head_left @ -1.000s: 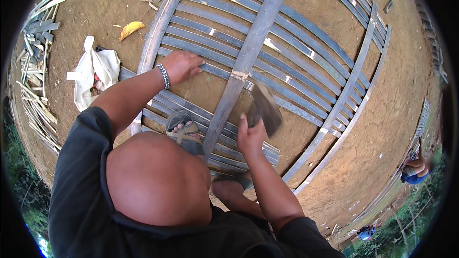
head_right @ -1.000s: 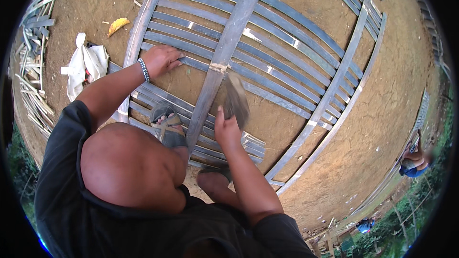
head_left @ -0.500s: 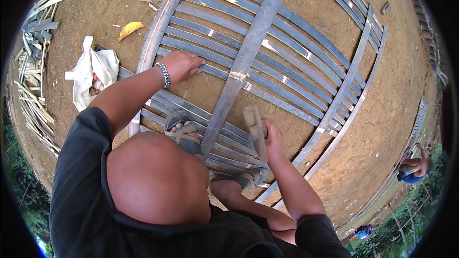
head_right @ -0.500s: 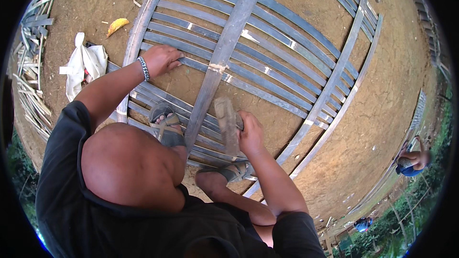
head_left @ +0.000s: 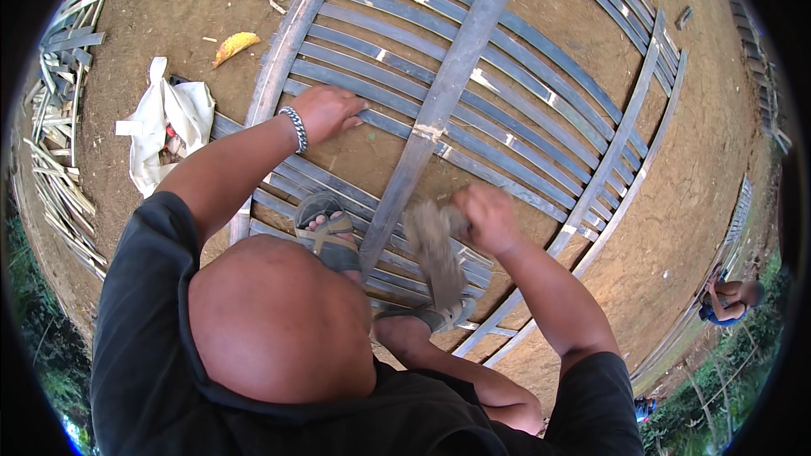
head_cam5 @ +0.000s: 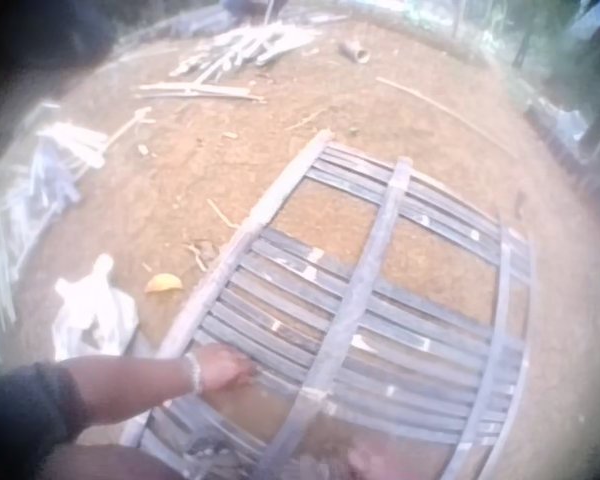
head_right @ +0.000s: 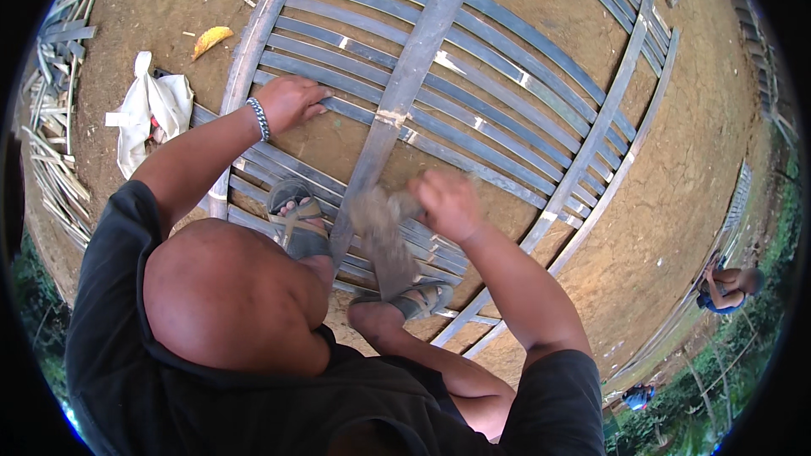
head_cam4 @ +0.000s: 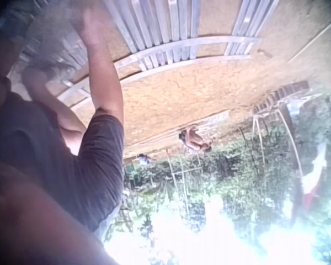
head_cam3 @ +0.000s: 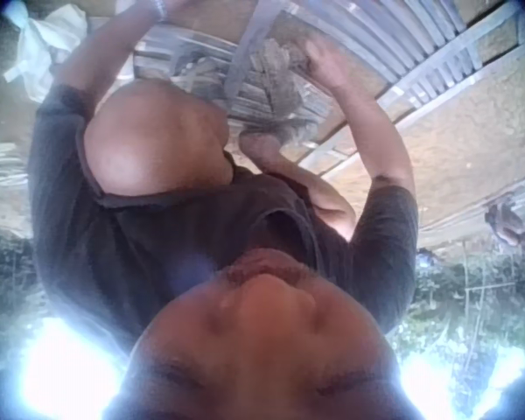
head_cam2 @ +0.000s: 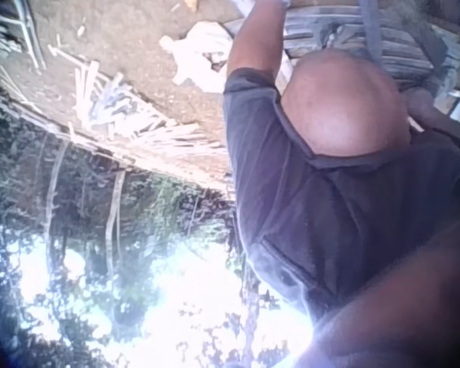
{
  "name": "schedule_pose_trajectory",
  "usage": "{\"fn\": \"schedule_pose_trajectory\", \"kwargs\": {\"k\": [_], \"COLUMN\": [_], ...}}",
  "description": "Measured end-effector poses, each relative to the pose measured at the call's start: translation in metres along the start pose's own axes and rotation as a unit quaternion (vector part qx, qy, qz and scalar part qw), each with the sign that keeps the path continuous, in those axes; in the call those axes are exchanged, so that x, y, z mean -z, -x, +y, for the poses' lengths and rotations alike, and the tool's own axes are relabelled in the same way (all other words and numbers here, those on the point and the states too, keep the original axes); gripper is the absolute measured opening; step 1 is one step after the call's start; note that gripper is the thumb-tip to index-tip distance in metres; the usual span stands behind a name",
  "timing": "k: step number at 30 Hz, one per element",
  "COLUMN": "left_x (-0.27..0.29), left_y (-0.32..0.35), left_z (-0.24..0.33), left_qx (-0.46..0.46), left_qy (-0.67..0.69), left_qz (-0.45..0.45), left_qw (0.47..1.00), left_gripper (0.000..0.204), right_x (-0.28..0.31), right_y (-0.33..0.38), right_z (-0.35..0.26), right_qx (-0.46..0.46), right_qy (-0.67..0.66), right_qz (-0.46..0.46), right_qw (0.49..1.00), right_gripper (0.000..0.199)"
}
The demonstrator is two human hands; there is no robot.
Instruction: The person places a bamboo strip onto a lattice frame and secures it by using an axe to hammer in small pins or nails.
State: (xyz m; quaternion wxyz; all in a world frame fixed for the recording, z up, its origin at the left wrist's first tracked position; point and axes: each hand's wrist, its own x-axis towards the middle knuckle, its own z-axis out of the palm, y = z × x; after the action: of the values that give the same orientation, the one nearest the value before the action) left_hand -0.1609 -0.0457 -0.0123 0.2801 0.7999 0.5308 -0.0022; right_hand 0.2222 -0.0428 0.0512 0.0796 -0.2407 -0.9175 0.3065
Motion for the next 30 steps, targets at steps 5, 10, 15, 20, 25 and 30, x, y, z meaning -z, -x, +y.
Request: {"fn": "schedule_pose_trajectory", "kwargs": {"k": [5,10,15,20,25,30], "left_x": [-0.002,-0.001,-0.003,-0.004,-0.005,0.004], "left_y": [-0.002,0.002,0.000,0.006,-0.001,0.021], "left_z": [-0.001,0.001,0.000,0.002,0.007,0.033], "left_qx": [-0.004,0.017,0.009,0.022,0.032,0.136], "left_qy": [-0.009,-0.001,-0.002,0.002,0.007,0.117], "left_qz": [0.006,-0.003,0.012,0.013,0.014,0.097], "left_qw": [1.000,1.000,1.000,1.000,0.999,0.979], "left_gripper": [0.032,0.031,0.031,0.031,0.031,0.030], "right_x": [-0.011,0.002,-0.010,0.000,-0.011,0.024], "right_y": [-0.020,-0.014,-0.029,-0.025,-0.021,0.026], "right_z": [0.029,-0.002,0.021,0.001,0.017,-0.005], "right_qx": [-0.249,-0.094,-0.367,-0.243,-0.351,-0.433], "right_qy": [0.018,-0.089,0.025,-0.095,-0.022,-0.069], "right_qz": [-0.069,-0.014,-0.164,-0.023,-0.163,-0.176], "right_qw": [0.966,0.991,0.915,0.965,0.922,0.881], "right_gripper": [0.053,0.035,0.039,0.034,0.031,0.029]}}
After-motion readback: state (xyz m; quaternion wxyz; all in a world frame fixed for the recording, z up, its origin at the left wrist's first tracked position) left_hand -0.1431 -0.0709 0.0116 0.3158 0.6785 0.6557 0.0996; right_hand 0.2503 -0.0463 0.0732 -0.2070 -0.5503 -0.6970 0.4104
